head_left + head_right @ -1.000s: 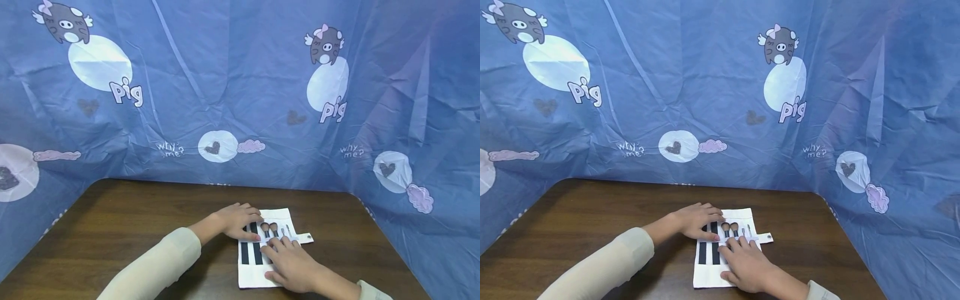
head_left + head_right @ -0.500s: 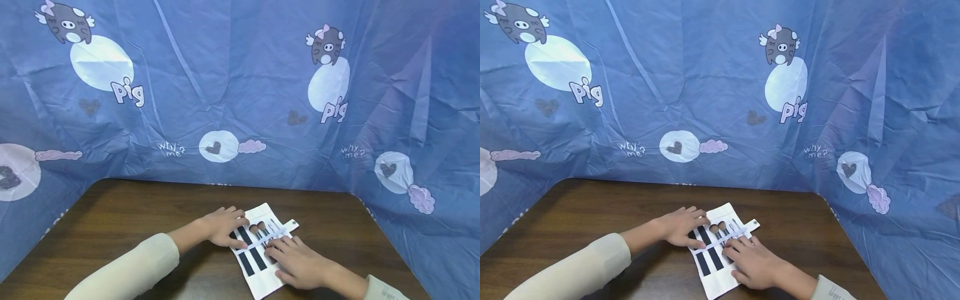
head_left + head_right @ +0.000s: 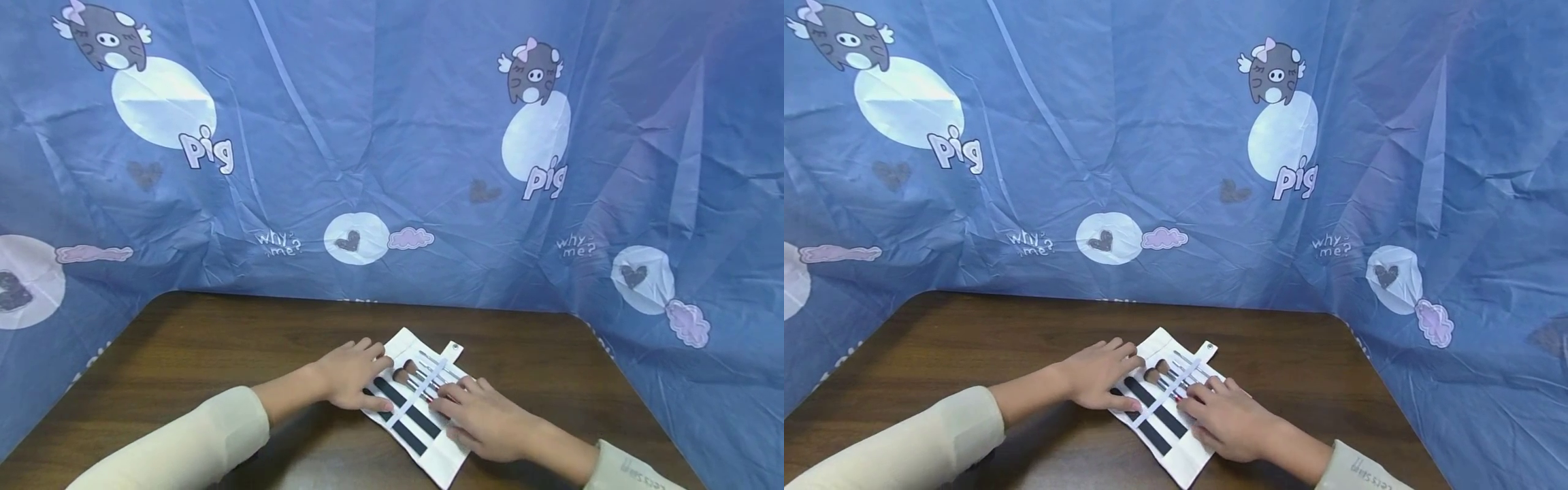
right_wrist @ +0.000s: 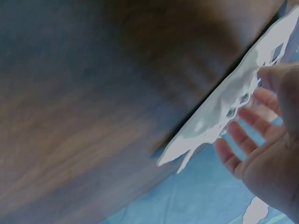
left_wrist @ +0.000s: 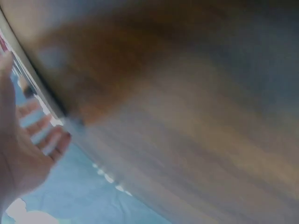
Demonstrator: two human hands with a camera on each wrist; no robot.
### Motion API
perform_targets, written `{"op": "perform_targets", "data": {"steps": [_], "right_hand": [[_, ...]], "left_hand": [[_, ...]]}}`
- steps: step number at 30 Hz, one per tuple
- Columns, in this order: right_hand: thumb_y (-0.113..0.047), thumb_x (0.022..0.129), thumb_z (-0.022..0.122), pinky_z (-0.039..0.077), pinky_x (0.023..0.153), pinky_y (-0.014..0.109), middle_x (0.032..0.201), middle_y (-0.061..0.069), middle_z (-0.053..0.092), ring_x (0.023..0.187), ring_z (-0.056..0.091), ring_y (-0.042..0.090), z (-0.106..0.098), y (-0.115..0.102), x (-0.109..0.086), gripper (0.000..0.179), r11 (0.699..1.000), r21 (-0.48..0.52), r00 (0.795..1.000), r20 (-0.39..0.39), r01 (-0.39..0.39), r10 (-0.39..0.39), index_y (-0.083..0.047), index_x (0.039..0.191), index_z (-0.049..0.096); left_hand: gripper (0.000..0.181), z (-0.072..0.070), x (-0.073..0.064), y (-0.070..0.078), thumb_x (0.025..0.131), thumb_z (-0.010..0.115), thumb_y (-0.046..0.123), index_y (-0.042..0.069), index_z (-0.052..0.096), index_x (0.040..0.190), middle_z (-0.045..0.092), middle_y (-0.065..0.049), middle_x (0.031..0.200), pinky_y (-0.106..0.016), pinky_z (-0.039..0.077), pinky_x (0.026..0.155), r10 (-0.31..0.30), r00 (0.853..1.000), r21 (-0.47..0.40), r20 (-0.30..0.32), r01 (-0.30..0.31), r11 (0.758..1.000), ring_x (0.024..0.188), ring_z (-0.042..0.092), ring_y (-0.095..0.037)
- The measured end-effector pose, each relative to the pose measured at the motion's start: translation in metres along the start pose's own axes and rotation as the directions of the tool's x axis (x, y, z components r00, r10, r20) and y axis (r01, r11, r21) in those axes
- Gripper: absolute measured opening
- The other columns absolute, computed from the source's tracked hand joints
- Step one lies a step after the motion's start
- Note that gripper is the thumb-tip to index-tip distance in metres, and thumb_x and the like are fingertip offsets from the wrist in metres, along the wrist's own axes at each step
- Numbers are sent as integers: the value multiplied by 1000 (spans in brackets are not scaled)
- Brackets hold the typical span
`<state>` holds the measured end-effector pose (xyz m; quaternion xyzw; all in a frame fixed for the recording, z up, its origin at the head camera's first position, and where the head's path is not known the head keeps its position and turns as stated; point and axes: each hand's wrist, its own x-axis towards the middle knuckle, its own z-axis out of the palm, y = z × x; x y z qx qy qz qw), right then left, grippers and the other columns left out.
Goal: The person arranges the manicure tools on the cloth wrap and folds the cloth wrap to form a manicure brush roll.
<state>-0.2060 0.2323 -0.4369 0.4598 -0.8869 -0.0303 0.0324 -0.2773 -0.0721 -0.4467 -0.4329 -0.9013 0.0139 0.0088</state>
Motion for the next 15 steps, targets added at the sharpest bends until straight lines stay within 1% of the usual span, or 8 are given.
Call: {"op": "perform_targets", "data": {"steps": [2, 3, 6, 8, 10, 12, 15], "right_hand": [[-48, 104, 52, 46, 94, 49, 138, 2, 56, 119, 51, 22, 1, -7, 1, 48, 999, 18, 999, -1, -32, 32, -20, 144, 54], [-55, 104, 49, 46, 94, 49, 138, 2, 55, 119, 51, 22, 2, -11, 1, 54, 999, 20, 999, -5, -42, 42, -20, 145, 53], [-70, 99, 41, 47, 89, 47, 137, 2, 54, 116, 50, 22, 4, -20, 3, 69, 998, 5, 998, -12, -56, 56, -21, 147, 51], [-75, 96, 40, 47, 85, 46, 137, 1, 53, 114, 49, 22, 4, -24, 4, 74, 998, -17, 998, -11, -59, 59, -22, 147, 50], [-77, 94, 42, 47, 84, 44, 137, 1, 52, 114, 48, 22, 4, -27, 4, 76, 998, -31, 998, -5, -63, 62, -23, 148, 50], [-76, 93, 48, 46, 84, 43, 137, 1, 51, 115, 47, 21, 3, -27, 4, 76, 997, -40, 998, 1, -65, 65, -23, 148, 50], [-69, 90, 59, 47, 86, 42, 139, 0, 50, 116, 47, 21, 2, -27, 4, 77, 998, -36, 999, 3, -51, 51, -21, 149, 48]], "left_hand": [[76, -2, 0, -6, 92, 51, 75, 19, 53, 144, 53, -2, 139, -43, 46, 99, 39, 999, -37, 18, -38, 999, 126, 49, -20], [76, -3, 0, -10, 93, 52, 74, 19, 51, 146, 51, -3, 145, -45, 44, 104, 56, 998, -59, 32, -54, 997, 132, 47, -21], [79, -4, 0, -16, 92, 53, 74, 21, 48, 150, 44, -4, 156, -51, 39, 112, 79, 993, -115, 85, -69, 991, 143, 41, -22], [81, -3, 0, -18, 91, 51, 76, 22, 47, 151, 43, -4, 158, -52, 38, 113, 83, 991, -118, 105, -70, 991, 145, 40, -22], [83, -3, -1, -19, 90, 50, 78, 23, 48, 151, 43, -3, 158, -50, 39, 112, 87, 991, -101, 106, -77, 992, 144, 41, -22], [82, -2, -2, -19, 90, 49, 80, 23, 49, 150, 47, -2, 155, -48, 41, 110, 103, 991, -74, 88, -97, 993, 141, 44, -22], [81, -1, -7, -18, 88, 50, 81, 24, 53, 145, 52, 0, 146, -43, 45, 103, 132, 990, -25, 57, -131, 991, 132, 50, -19]]}}
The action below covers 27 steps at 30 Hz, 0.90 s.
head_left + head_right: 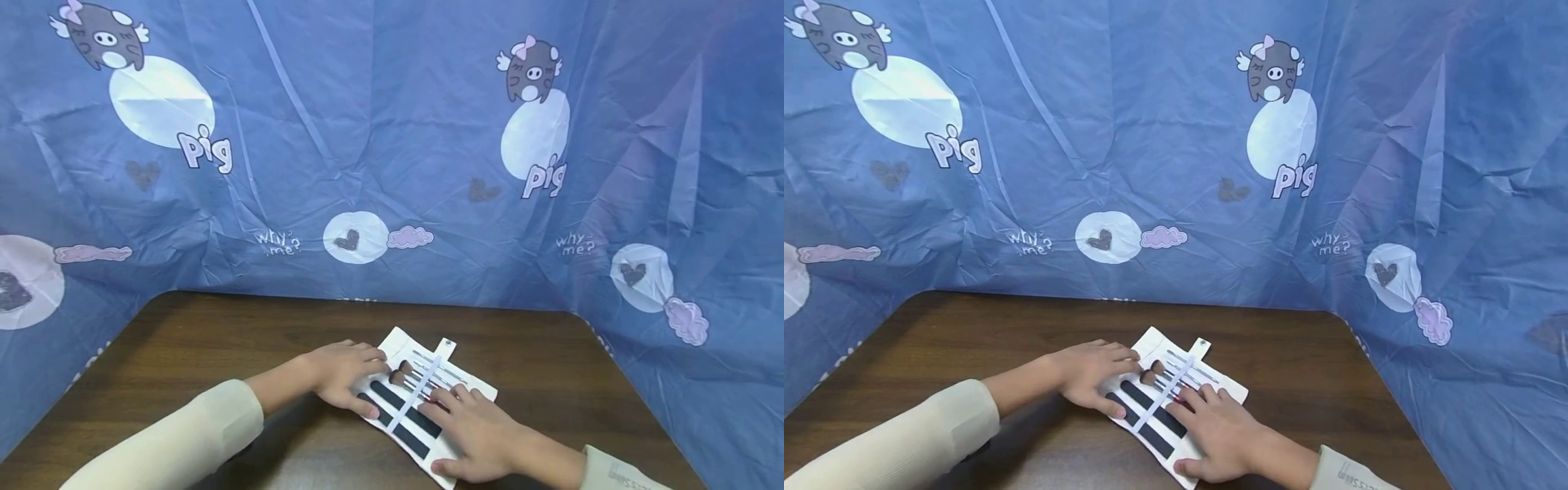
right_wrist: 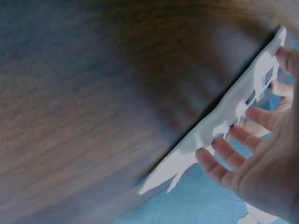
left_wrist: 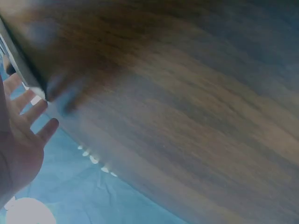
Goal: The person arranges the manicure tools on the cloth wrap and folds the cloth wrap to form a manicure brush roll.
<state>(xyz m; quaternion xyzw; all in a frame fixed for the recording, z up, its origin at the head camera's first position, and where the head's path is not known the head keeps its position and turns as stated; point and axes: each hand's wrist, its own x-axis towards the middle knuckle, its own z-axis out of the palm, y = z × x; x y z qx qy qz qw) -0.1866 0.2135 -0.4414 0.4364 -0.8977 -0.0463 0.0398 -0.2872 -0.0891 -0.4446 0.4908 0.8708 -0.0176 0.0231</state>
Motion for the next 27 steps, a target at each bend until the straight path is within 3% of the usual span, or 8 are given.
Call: {"op": "perform_targets", "data": {"steps": [8, 12, 16, 21, 24, 27], "right_hand": [[-51, 75, 73, 46, 97, 41, 144, 0, 49, 123, 46, 20, 0, 12, 0, 85, 994, 43, 995, -3, 97, -97, -18, 150, 47], [-46, 73, 74, 43, 104, 42, 149, -2, 47, 130, 44, 18, 2, 28, 0, 87, 984, 101, 989, 9, 145, -147, -19, 151, 45], [-41, 71, 76, 42, 105, 40, 152, -6, 46, 129, 44, 14, 4, 40, 1, 87, 974, 173, 988, 20, 146, -152, -21, 150, 45], [-39, 77, 75, 43, 104, 41, 154, -5, 44, 129, 43, 15, 3, 41, -1, 82, 970, 204, 989, 30, 133, -142, -25, 152, 45], [-49, 87, 70, 44, 104, 43, 155, -2, 42, 130, 43, 16, 3, 37, -2, 77, 972, 185, 988, 29, 142, -150, -26, 154, 42], [-60, 90, 66, 45, 103, 43, 155, 0, 42, 129, 43, 17, 3, 32, -2, 77, 975, 162, 987, 16, 155, -159, -26, 155, 42]], "left_hand": [[81, 3, -23, 13, 85, 47, 87, 26, 58, 137, 56, 2, 131, -40, 47, 95, 7, 998, 39, -56, -5, 999, 116, 53, -14], [82, 3, -35, 26, 85, 46, 88, 25, 60, 135, 56, 5, 120, -36, 46, 86, -18, 997, 33, -80, 20, 999, 104, 53, -10], [84, 1, -43, 40, 85, 43, 88, 22, 61, 133, 55, 5, 114, -35, 45, 82, -52, 996, 43, -79, 56, 998, 98, 51, -10], [86, 4, -46, 44, 86, 40, 88, 20, 60, 136, 56, 3, 118, -36, 46, 85, -63, 994, 61, -89, 68, 996, 101, 52, -12], [88, 5, -46, 44, 86, 39, 89, 19, 59, 137, 56, 2, 120, -36, 46, 86, -65, 994, 75, -85, 71, 995, 103, 52, -13], [91, 5, -48, 44, 86, 38, 89, 18, 58, 139, 56, 0, 122, -36, 47, 87, -73, 995, 81, -71, 79, 994, 105, 52, -14]]}}
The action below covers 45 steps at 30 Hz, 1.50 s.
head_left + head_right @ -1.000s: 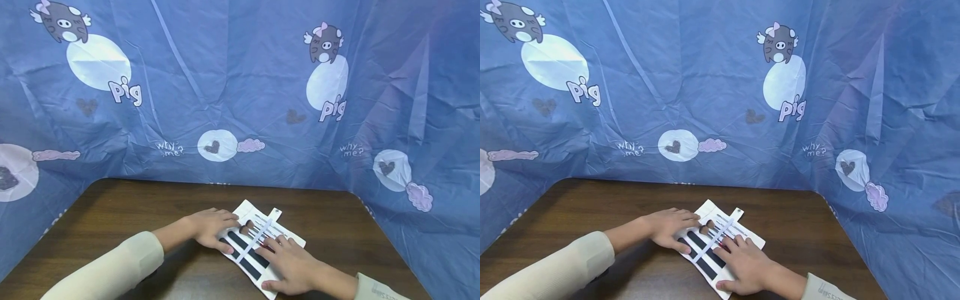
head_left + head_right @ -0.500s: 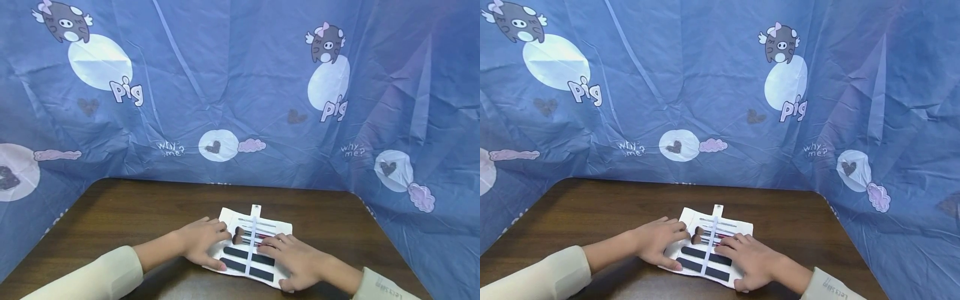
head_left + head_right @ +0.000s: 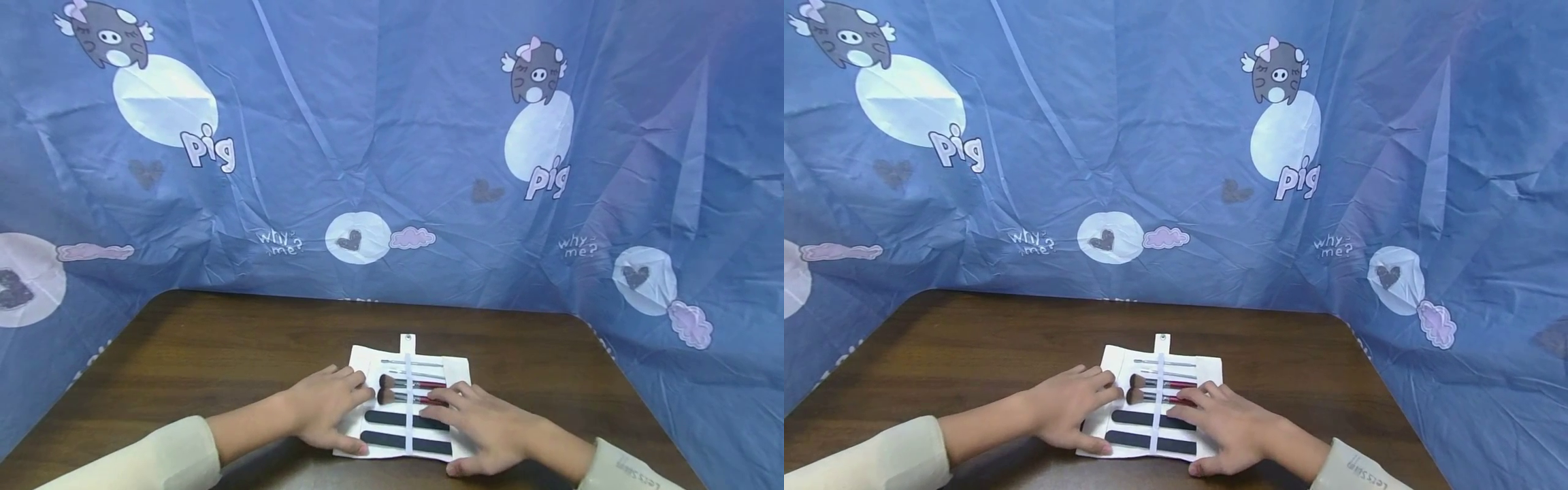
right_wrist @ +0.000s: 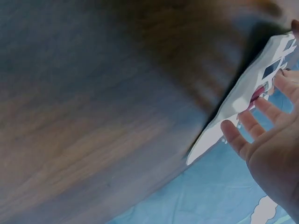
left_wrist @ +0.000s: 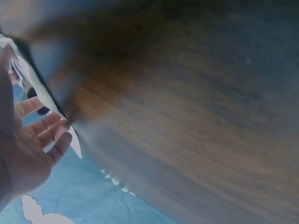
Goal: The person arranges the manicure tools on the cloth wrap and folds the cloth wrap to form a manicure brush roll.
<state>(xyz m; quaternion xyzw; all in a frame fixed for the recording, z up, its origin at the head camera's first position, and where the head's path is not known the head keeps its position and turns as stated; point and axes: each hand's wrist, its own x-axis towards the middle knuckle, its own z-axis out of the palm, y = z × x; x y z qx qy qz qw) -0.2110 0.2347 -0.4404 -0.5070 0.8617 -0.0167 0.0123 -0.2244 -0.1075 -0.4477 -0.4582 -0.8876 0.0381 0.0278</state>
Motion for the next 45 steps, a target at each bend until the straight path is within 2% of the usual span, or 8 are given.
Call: {"op": "perform_targets", "data": {"steps": [11, 17, 27, 31, 36, 40, 43, 45], "right_hand": [[-65, 93, 59, 46, 102, 42, 156, 3, 42, 125, 45, 18, -1, -16, 3, 74, 999, -44, 999, 14, 32, -32, -26, 154, 42], [-71, 95, 51, 47, 101, 44, 156, 3, 42, 126, 46, 19, -3, -19, 3, 74, 998, -52, 998, 51, 35, -32, -28, 155, 41], [-70, 94, 54, 48, 91, 28, 124, -5, 54, 105, 47, 10, 0, -18, -1, 68, 993, -89, 997, -12, 72, -73, -23, 144, 53], [-64, 97, 55, 50, 91, 28, 123, -5, 56, 105, 51, 8, 2, -18, -3, 61, 993, -81, 996, -24, 89, -91, -20, 140, 55], [-51, 98, 61, 51, 87, 26, 118, -5, 56, 101, 52, 7, 3, -19, -6, 48, 989, -109, 991, -76, 98, -107, -17, 132, 61], [-34, 93, 68, 51, 87, 27, 113, -4, 57, 100, 54, 8, 4, -19, -7, 38, 983, -144, 987, -103, 110, -126, -14, 126, 64], [-24, 92, 69, 51, 87, 26, 111, -5, 59, 100, 55, 7, 4, -18, -8, 33, 985, -129, 986, -113, 111, -125, -14, 123, 64], [-19, 93, 69, 51, 85, 24, 109, -6, 60, 99, 55, 6, 4, -17, -9, 29, 989, -105, 985, -131, 103, -116, -14, 121, 65]], "left_hand": [[92, -2, -14, 6, 85, 41, 89, 17, 57, 140, 56, -2, 128, -45, 50, 94, -17, 1000, -37, 15, 18, 999, 111, 54, -15], [89, -4, -22, 9, 85, 43, 88, 17, 59, 136, 56, -1, 122, -40, 48, 87, -2, 1000, -33, -12, 2, 999, 105, 52, -14], [88, -3, -24, 8, 88, 38, 87, 18, 56, 140, 54, -1, 128, -46, 49, 93, 5, 1000, -41, -1, -5, 999, 111, 51, -16], [77, -3, -26, 9, 93, 43, 78, 19, 56, 140, 53, 0, 129, -44, 49, 94, 66, 996, -83, -52, -70, 994, 112, 51, -14], [61, -5, -27, 10, 99, 52, 65, 18, 59, 136, 55, 5, 126, -33, 49, 92, 185, 973, -139, -140, -204, 969, 109, 52, -10], [72, -8, -29, 8, 93, 55, 71, 15, 60, 137, 55, 7, 128, -33, 49, 96, 215, 973, -189, -88, -228, 955, 112, 51, -7], [82, -9, -31, 6, 87, 60, 76, 14, 58, 141, 54, 6, 131, -35, 48, 101, 222, 974, -193, -48, -227, 954, 116, 50, -8], [81, -10, -31, 5, 87, 64, 73, 14, 57, 141, 53, 6, 131, -33, 48, 100, 227, 973, -197, -45, -231, 953, 116, 50, -8]]}}
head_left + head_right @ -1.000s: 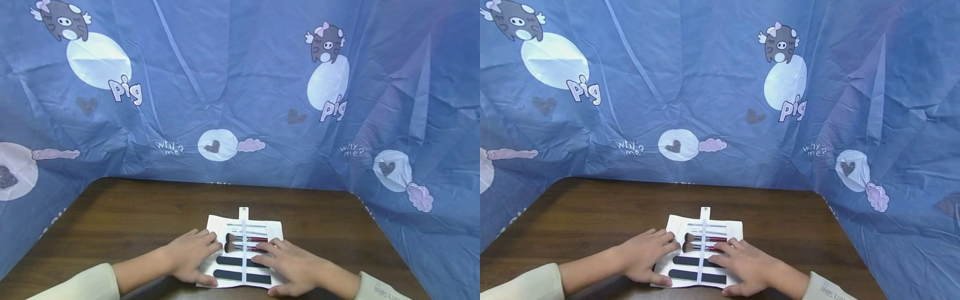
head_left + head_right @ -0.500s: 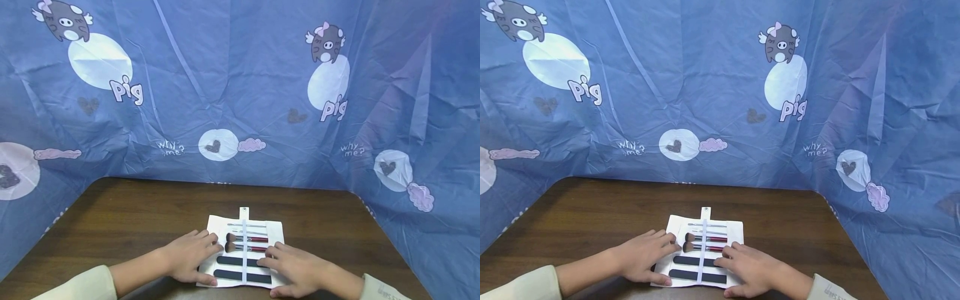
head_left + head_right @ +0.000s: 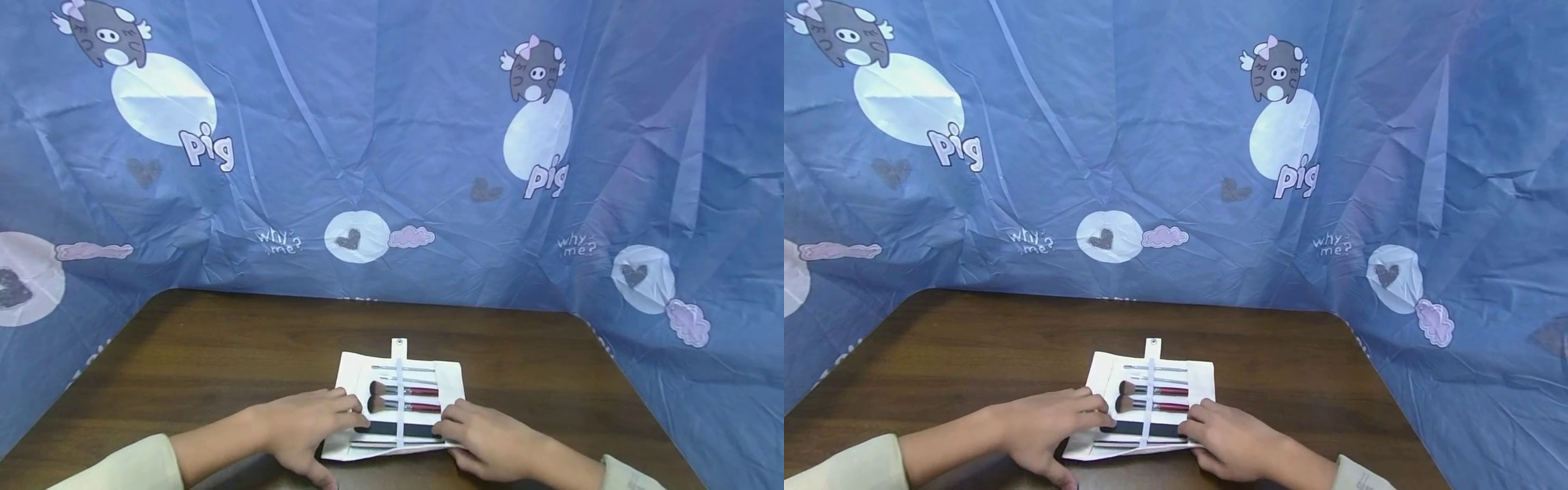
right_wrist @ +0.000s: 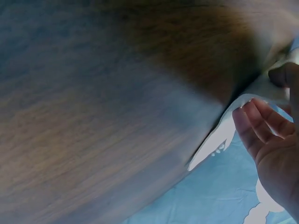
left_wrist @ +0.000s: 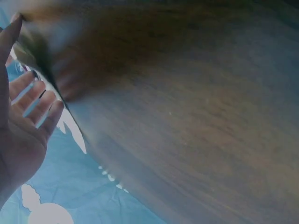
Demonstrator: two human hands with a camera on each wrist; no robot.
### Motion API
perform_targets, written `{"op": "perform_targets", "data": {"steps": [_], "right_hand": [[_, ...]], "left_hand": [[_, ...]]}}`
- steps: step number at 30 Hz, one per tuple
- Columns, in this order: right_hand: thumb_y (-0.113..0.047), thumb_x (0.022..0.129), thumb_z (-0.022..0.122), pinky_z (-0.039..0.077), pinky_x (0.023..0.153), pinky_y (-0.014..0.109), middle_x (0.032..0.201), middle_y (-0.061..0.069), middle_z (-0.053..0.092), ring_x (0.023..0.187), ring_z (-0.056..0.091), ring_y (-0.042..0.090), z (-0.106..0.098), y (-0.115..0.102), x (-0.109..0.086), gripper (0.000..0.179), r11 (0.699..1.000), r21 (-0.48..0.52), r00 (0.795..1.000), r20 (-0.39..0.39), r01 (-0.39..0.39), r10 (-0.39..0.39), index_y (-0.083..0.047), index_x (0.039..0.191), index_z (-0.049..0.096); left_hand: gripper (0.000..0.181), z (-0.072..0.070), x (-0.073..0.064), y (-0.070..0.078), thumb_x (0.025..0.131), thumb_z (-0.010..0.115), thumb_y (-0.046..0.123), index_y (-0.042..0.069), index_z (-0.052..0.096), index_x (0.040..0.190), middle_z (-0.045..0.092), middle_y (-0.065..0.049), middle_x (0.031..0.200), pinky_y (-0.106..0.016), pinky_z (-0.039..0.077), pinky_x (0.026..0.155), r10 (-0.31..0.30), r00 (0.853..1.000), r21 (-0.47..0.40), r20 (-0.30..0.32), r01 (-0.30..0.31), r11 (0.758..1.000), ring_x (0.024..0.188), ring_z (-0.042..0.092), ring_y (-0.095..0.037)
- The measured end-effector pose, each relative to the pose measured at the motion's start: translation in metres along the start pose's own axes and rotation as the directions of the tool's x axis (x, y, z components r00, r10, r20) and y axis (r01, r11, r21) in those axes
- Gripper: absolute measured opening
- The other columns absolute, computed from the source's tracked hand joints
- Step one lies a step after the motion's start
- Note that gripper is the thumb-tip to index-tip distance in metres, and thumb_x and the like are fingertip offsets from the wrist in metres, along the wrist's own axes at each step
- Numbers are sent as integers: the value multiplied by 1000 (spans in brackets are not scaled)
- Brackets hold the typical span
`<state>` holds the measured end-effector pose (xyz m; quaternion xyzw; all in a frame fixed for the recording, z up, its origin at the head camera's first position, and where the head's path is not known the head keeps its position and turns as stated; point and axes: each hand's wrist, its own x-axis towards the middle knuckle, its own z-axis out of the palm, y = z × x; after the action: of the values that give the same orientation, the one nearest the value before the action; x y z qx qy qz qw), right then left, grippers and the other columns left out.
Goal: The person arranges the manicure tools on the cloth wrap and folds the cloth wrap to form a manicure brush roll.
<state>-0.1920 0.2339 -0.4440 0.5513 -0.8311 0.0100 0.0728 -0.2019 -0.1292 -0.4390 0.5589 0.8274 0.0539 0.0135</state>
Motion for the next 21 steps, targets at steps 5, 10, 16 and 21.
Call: {"op": "perform_targets", "data": {"steps": [5, 10, 16, 21], "right_hand": [[-10, 95, 68, 52, 82, 22, 104, -8, 64, 97, 59, 3, 1, 4, -1, 19, 995, 91, 996, -72, -42, 49, -15, 113, 68], [-5, 98, 63, 56, 82, 28, 105, -6, 68, 97, 63, 3, -2, 8, 2, 19, 962, 242, 983, -92, -130, 156, -10, 116, 68], [-12, 102, 63, 56, 83, 31, 110, -6, 72, 97, 64, 3, -1, 17, 5, 17, 845, 452, 935, -62, -287, 350, -11, 118, 69], [-17, 98, 70, 51, 66, 25, 93, -9, 70, 73, 56, 1, 1, 27, 6, 13, 720, 572, 869, -26, -393, 494, -14, 111, 70]], "left_hand": [[60, -2, 1, -4, 91, 75, 45, 15, 59, 140, 54, 9, 130, -29, 47, 99, -40, 999, -178, 1, 40, 983, 118, 49, -6], [36, -3, 5, -15, 98, 70, 31, 16, 65, 131, 58, 11, 121, -29, 47, 96, -99, 995, -425, 3, 91, 901, 112, 51, -4], [15, -2, 11, -22, 99, 69, 24, 12, 71, 107, 63, 11, 98, -23, 49, 80, -227, 974, -648, -4, 170, 742, 88, 56, -1], [15, 2, 17, -23, 98, 69, 16, 2, 74, 102, 72, 1, 92, -26, 49, 78, -416, 908, -827, 51, 272, 491, 84, 59, -9]]}}
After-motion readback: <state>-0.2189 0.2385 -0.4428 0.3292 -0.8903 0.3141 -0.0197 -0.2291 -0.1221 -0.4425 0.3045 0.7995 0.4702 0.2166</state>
